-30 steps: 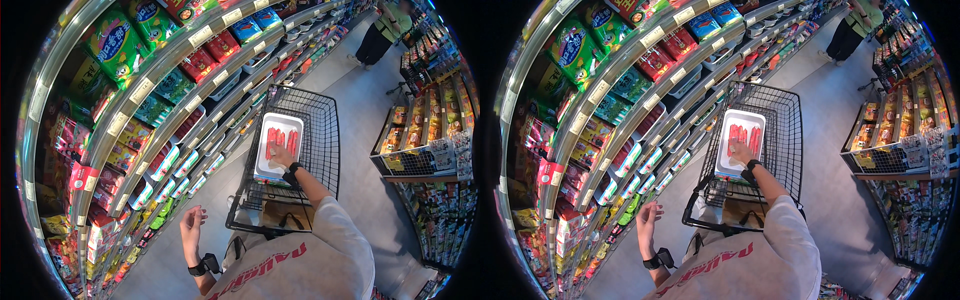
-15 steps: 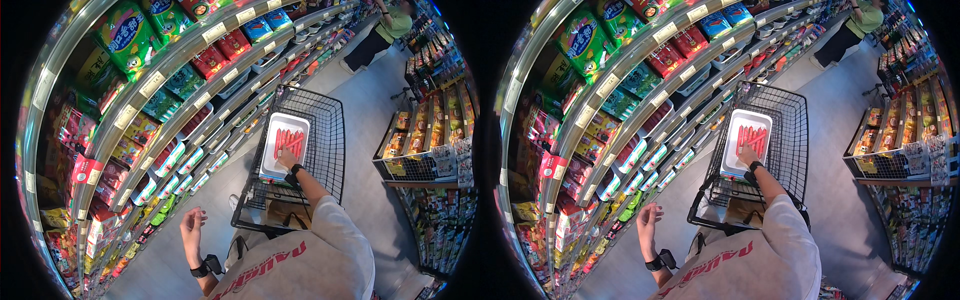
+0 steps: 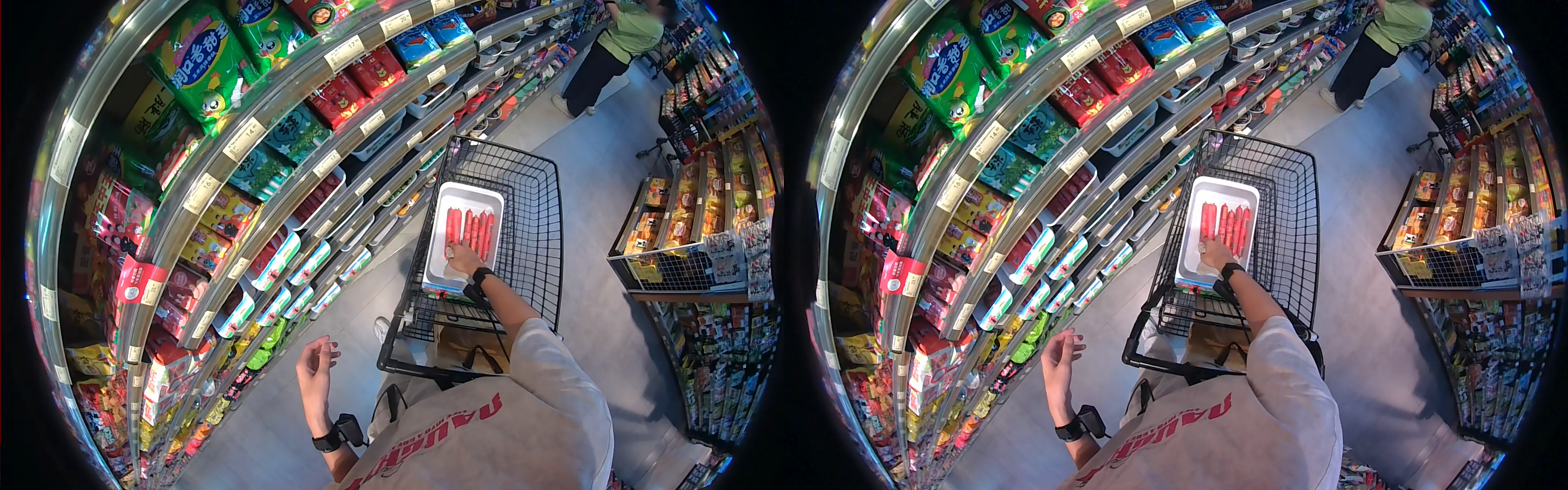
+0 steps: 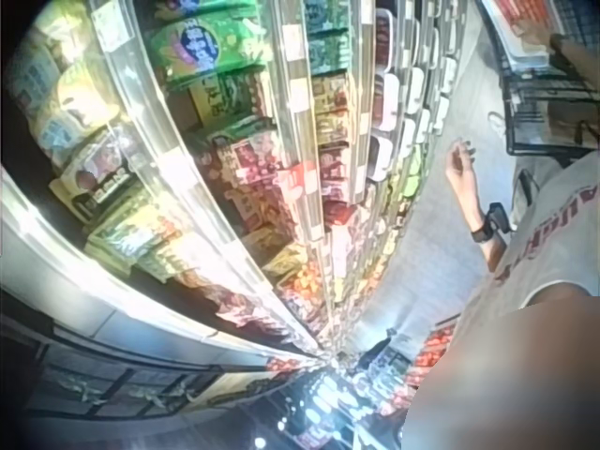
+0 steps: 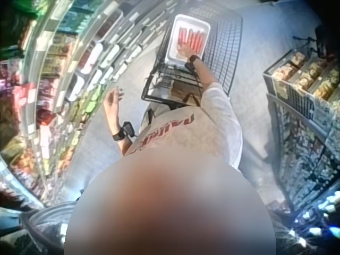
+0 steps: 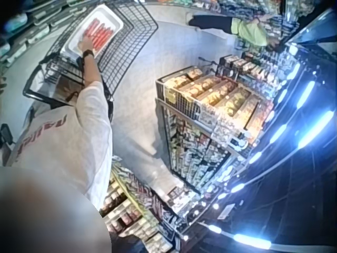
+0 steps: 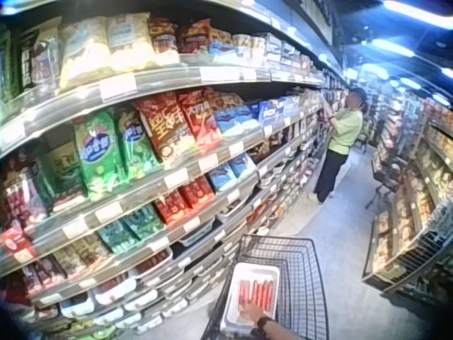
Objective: Wiping packaged sausages with a cloth and organizing them in a tray or shelf in a supermarket.
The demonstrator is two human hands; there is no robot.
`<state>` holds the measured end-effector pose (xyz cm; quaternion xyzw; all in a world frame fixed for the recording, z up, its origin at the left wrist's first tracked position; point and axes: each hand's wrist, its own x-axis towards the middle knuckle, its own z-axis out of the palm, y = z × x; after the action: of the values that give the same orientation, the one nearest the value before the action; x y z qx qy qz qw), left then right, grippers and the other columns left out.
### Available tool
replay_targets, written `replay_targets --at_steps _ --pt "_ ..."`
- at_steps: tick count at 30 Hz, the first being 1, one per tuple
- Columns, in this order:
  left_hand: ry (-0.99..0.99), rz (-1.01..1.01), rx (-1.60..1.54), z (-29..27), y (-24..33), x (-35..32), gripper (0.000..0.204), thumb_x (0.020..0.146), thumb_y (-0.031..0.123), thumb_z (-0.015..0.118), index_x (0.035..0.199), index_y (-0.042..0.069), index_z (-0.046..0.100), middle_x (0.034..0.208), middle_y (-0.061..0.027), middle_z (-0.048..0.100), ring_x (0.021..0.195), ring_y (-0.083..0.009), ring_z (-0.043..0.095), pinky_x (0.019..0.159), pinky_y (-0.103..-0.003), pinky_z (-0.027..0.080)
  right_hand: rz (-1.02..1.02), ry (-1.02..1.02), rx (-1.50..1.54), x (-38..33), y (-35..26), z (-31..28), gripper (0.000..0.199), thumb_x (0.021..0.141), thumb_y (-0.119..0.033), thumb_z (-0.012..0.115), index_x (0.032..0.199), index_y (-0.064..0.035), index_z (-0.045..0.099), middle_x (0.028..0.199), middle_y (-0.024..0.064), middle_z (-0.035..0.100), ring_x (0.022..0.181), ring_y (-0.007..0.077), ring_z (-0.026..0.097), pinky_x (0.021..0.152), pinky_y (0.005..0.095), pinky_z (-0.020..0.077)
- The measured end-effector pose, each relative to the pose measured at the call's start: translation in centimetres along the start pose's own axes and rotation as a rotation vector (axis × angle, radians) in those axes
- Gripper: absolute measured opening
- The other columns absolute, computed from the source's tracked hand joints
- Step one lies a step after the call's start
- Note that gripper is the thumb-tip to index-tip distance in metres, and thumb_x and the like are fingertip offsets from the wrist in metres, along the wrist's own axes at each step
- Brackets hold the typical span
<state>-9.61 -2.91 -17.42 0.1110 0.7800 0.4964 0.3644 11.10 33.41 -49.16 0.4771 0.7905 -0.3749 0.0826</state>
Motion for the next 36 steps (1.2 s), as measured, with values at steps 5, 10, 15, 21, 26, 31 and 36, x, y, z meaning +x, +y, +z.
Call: replay_targets --at_steps 5,10,15,21,26,31,36 --pt "-0.001 0.005 0.004 -0.1 0.1 -0.1 0.032 0.1 0.027 0.059 0.118 0.001 0.063 0.101 -0.0079 0.07 0.087 -0.0148 0.065 0.077 -0.028 0.049 -0.05 0.134 0.058 0.5 1.3 0.4 0.045 0.082 -0.021 0.06 0.124 -0.0044 0.059 0.12 0.0302 0.059 0.106 0.0484 0.061 0.094 0.0507 0.0498" --pt "0.007 0.006 -0.006 0.1 0.4 0.0 0.032 0.1 0.027 0.059 0.118 0.001 0.063 0.101 -0.0079 0.07 0.087 -0.0148 0.065 0.077 -0.028 0.049 -0.041 0.078 0.019 0.9 1.9 -0.2 0.033 0.082 -0.018 0.059 0.111 -0.0024 0.063 0.093 0.0297 0.067 0.095 0.043 0.066 0.087 0.0506 0.0519" --pt "0.001 0.011 -0.001 0.1 0.1 0.0 0.032 0.1 0.027 0.06 0.118 0.002 0.063 0.101 -0.0078 0.07 0.086 -0.0148 0.065 0.076 -0.028 0.05 -0.111 -0.004 0.003 0.5 1.7 -0.2 0.035 0.081 -0.019 0.061 0.112 -0.0028 0.063 0.103 0.0294 0.066 0.1 0.0435 0.065 0.089 0.0496 0.0517" --pt "-0.006 0.005 0.003 0.3 0.0 0.2 0.032 0.1 0.028 0.06 0.118 0.001 0.063 0.101 -0.0077 0.07 0.086 -0.0148 0.065 0.076 -0.028 0.05 -0.127 0.016 0.024 0.7 1.7 0.5 0.043 0.08 -0.019 0.063 0.122 -0.0086 0.063 0.117 0.0271 0.063 0.109 0.0407 0.062 0.096 0.0465 0.05" --pt "-0.011 0.011 0.005 0.5 -0.2 0.1 0.033 0.1 0.028 0.06 0.118 0.001 0.063 0.101 -0.0077 0.07 0.087 -0.0149 0.066 0.076 -0.028 0.05 -0.166 -0.018 0.045 0.9 1.2 0.4 0.042 0.078 -0.019 0.062 0.119 -0.0071 0.065 0.114 0.025 0.066 0.107 0.0395 0.064 0.095 0.0459 0.0504" --pt "-0.027 0.006 0.011 0.5 -0.1 0.3 0.032 0.1 0.027 0.06 0.118 0.001 0.062 0.101 -0.0082 0.07 0.088 -0.0149 0.066 0.076 -0.028 0.05 -0.137 -0.136 0.146 2.6 3.0 1.8 0.033 0.076 -0.021 0.063 0.103 -0.0043 0.07 0.097 0.0253 0.069 0.097 0.0388 0.068 0.086 0.0456 0.0519" --pt "-0.043 0.015 0.026 0.6 -0.1 0.5 0.035 0.1 0.031 0.06 0.12 0.002 0.062 0.101 -0.0064 0.069 0.088 -0.0162 0.067 0.079 -0.03 0.05 -0.155 0.029 0.317 2.9 4.2 2.7 0.027 0.079 -0.024 0.064 0.097 -0.0056 0.071 0.091 0.0236 0.069 0.089 0.0391 0.068 0.081 0.0441 0.0531"
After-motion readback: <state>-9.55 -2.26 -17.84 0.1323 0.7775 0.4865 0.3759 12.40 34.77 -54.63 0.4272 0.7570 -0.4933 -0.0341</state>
